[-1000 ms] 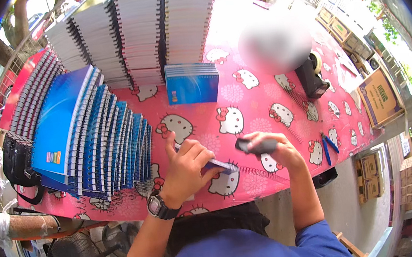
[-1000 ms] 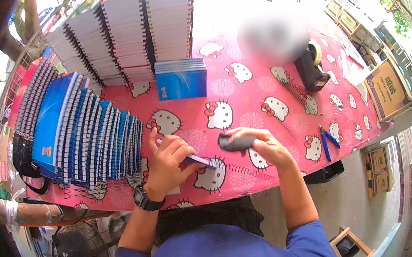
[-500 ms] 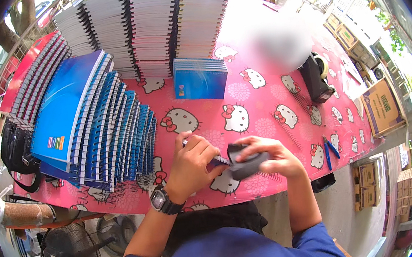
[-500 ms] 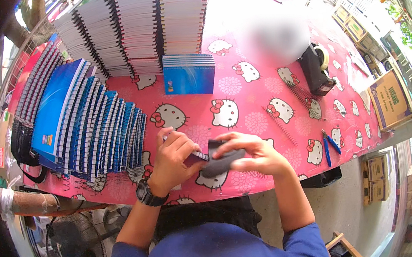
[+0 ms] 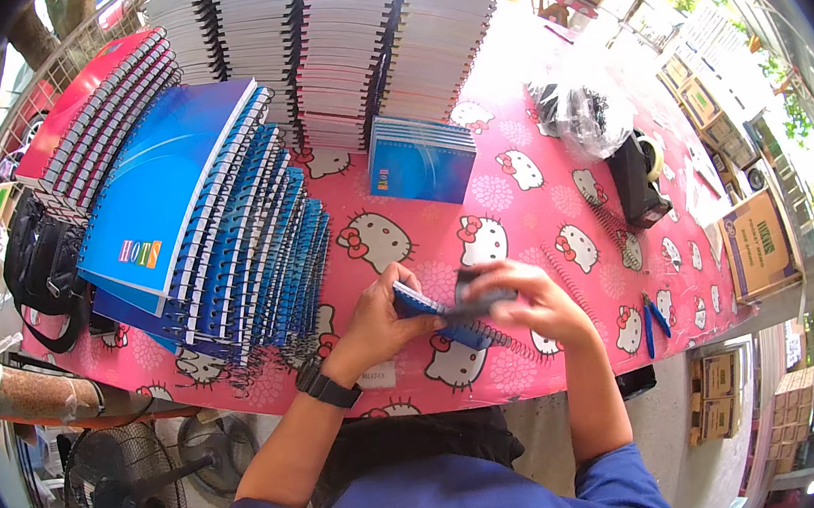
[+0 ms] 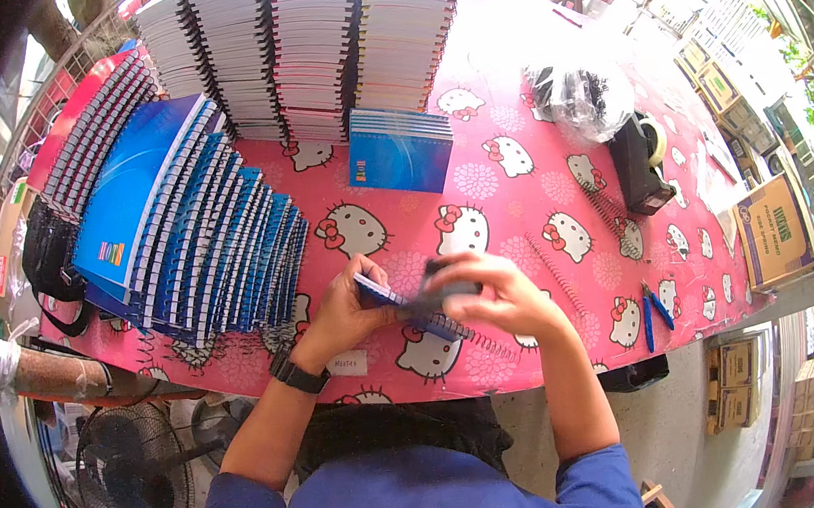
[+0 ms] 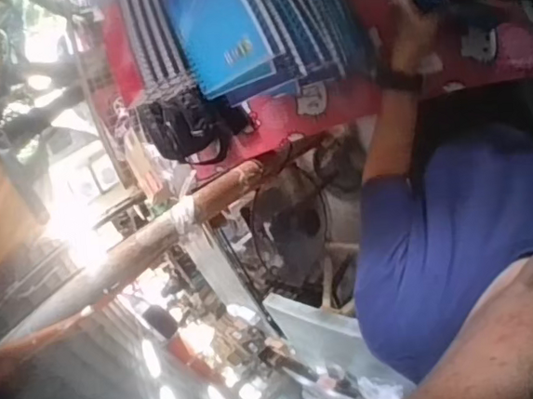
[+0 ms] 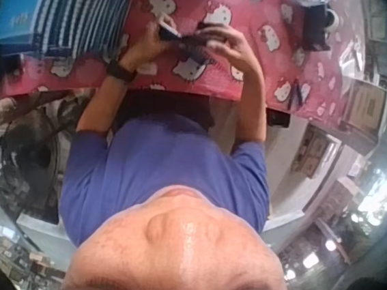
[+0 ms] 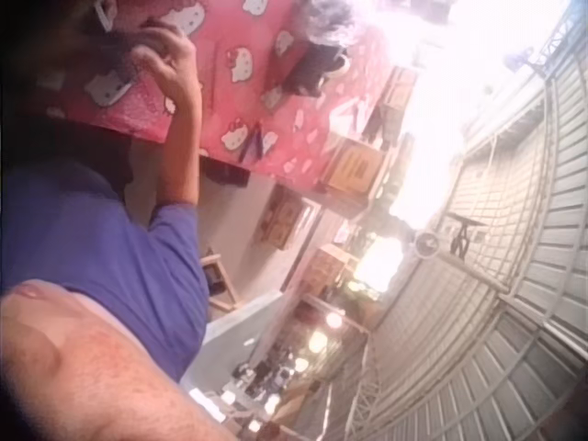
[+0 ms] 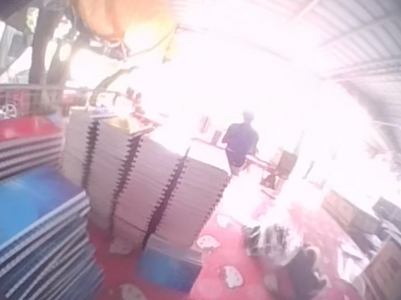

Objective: The person binds notebooks by threading plastic spirals through the holes and crimping the ends using a tool before stacking them on a table.

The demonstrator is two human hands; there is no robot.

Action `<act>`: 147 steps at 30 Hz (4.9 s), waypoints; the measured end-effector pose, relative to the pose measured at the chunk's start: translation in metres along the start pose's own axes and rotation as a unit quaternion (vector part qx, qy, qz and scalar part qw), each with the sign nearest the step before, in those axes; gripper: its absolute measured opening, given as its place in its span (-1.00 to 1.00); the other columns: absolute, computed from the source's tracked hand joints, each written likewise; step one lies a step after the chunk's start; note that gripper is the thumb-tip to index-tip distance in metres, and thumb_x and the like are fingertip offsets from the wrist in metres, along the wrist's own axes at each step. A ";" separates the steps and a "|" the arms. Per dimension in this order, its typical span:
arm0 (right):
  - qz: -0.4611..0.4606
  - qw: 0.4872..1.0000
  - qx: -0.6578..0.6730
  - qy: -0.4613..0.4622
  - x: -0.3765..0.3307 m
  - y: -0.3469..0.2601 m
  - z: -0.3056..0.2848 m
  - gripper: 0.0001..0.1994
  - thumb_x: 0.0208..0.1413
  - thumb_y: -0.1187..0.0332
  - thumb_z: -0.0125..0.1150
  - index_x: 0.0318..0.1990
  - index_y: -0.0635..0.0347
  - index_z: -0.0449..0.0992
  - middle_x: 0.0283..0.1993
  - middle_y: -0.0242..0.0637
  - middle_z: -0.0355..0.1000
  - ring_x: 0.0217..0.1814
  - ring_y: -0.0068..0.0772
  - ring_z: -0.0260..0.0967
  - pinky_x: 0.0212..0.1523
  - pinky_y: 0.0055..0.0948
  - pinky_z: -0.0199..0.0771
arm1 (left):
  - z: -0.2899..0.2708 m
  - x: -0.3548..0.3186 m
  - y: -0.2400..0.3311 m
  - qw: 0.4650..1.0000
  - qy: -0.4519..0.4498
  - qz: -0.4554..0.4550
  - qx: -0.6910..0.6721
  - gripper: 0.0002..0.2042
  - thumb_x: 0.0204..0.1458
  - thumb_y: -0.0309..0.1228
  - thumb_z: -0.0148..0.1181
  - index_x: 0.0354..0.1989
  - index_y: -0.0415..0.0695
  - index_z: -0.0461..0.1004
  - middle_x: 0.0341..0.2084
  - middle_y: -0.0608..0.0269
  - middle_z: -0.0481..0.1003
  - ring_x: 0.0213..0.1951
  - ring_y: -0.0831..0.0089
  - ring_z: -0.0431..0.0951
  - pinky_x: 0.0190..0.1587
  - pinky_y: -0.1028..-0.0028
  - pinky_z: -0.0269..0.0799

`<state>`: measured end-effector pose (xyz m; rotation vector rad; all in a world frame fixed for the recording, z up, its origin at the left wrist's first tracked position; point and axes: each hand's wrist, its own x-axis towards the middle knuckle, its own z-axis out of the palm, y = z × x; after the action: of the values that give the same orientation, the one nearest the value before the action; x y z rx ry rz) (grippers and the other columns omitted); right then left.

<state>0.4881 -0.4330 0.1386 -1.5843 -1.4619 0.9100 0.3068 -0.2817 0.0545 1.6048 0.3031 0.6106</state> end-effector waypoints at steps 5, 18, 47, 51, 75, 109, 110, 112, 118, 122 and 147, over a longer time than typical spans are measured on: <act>-0.091 0.970 0.218 -0.065 0.008 0.005 0.001 -0.60 0.03 0.13 0.22 -0.08 0.24 0.52 0.04 -0.15 0.39 0.08 -0.28 0.31 0.10 -0.36 0.26 | -0.001 -0.002 -0.002 0.999 -0.010 -0.032 0.021 -0.55 -0.29 -0.37 0.49 -0.34 -0.09 0.26 -0.56 0.40 0.33 -0.47 0.63 0.34 -0.41 0.53 0.31; -0.006 0.939 -0.303 0.164 0.016 0.000 0.010 -0.51 -0.05 0.07 0.31 0.02 0.11 0.48 0.17 -0.08 0.30 0.22 -0.08 0.18 0.22 -0.17 0.15 | 0.002 -0.002 0.010 0.997 -0.028 -0.028 0.070 -0.58 -0.23 -0.42 0.47 -0.32 -0.07 0.26 -0.46 0.41 0.32 -0.37 0.65 0.32 -0.30 0.55 0.31; -0.177 0.940 -0.259 0.132 0.013 -0.063 0.055 -0.75 -0.08 0.37 0.33 -0.26 0.25 0.44 -0.37 -0.19 0.32 -0.34 -0.17 0.35 -0.35 -0.29 0.41 | 0.009 -0.021 0.046 0.995 0.035 0.032 -0.086 -0.73 -0.12 -0.56 0.36 -0.37 -0.14 0.33 -0.34 0.30 0.43 -0.30 0.63 0.40 -0.25 0.58 0.38; -0.141 0.941 -0.283 0.118 0.019 -0.078 0.054 -0.76 -0.04 0.40 0.27 -0.20 0.22 0.45 -0.32 -0.19 0.33 -0.28 -0.14 0.37 -0.28 -0.23 0.42 | 0.010 -0.014 0.031 0.986 0.032 0.015 -0.162 -0.66 -0.10 -0.52 0.36 -0.22 -0.13 0.29 -0.26 0.23 0.42 -0.21 0.58 0.41 -0.18 0.54 0.37; -0.187 0.872 -0.358 0.278 0.157 -0.053 -0.027 -0.84 -0.07 0.35 0.32 -0.32 0.17 0.56 -0.30 -0.25 0.42 -0.17 -0.22 0.36 -0.15 -0.32 0.38 | 0.011 -0.025 0.021 0.986 0.143 0.082 0.002 -0.65 -0.09 -0.46 0.25 -0.09 -0.06 0.35 -0.05 0.21 0.35 0.01 0.32 0.36 -0.04 0.36 0.30; 0.156 0.900 -0.340 0.223 -0.036 0.041 0.031 -0.68 -0.05 0.46 0.24 -0.07 0.15 0.46 -0.19 -0.12 0.39 -0.06 -0.11 0.32 -0.07 -0.27 0.39 | 0.025 -0.025 0.059 0.855 0.003 0.263 0.447 -0.64 -0.19 -0.55 0.17 -0.12 -0.06 0.55 -0.18 0.27 0.44 -0.10 0.34 0.44 0.09 0.20 0.26; 0.138 0.893 -0.333 0.269 -0.037 0.043 0.027 -0.68 -0.04 0.48 0.21 -0.07 0.16 0.45 -0.21 -0.10 0.37 -0.08 -0.08 0.32 -0.08 -0.25 0.39 | 0.025 -0.026 0.057 0.864 0.007 0.254 0.434 -0.64 -0.19 -0.55 0.17 -0.12 -0.06 0.55 -0.19 0.27 0.44 -0.12 0.34 0.44 0.02 0.24 0.29; 0.101 0.883 -0.271 0.370 -0.037 0.035 0.026 -0.71 0.01 0.54 0.12 -0.06 0.19 0.41 -0.23 -0.06 0.32 -0.15 -0.02 0.32 -0.12 -0.21 0.38 | 0.026 -0.024 0.053 0.869 0.032 0.269 0.415 -0.65 -0.20 -0.53 0.20 -0.14 -0.05 0.56 -0.20 0.30 0.48 -0.18 0.35 0.45 -0.13 0.33 0.33; 0.058 0.933 -0.156 0.320 -0.022 0.000 0.055 -0.75 0.09 0.49 0.09 -0.04 0.17 0.40 -0.24 -0.06 0.32 -0.21 -0.01 0.35 -0.19 -0.19 0.40 | 0.028 -0.024 0.054 0.865 0.025 0.262 0.427 -0.71 -0.16 -0.53 0.21 -0.19 -0.03 0.58 -0.24 0.35 0.53 -0.20 0.38 0.46 -0.13 0.34 0.31; -0.007 0.904 -0.220 0.365 0.000 0.005 0.077 -0.75 0.04 0.48 0.15 -0.08 0.16 0.41 -0.22 -0.10 0.35 -0.18 -0.02 0.39 -0.25 -0.18 0.44 | 0.029 -0.025 0.056 0.863 0.024 0.271 0.425 -0.71 -0.16 -0.53 0.21 -0.20 -0.02 0.59 -0.28 0.38 0.54 -0.23 0.40 0.46 -0.14 0.34 0.29; -0.138 0.957 -0.150 0.208 -0.020 0.002 0.037 -0.75 -0.24 0.57 0.36 -0.33 0.09 0.56 -0.34 -0.35 0.33 -0.22 -0.33 0.30 -0.29 -0.39 0.38 | 0.026 -0.021 0.057 0.881 0.023 0.250 0.401 -0.76 -0.17 -0.56 0.20 -0.26 -0.04 0.57 -0.35 0.38 0.54 -0.27 0.39 0.48 -0.17 0.37 0.28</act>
<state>0.4536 -0.4501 0.1207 -1.6084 -1.5060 0.1812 0.2952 -0.3219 0.1049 2.5132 0.1762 0.9990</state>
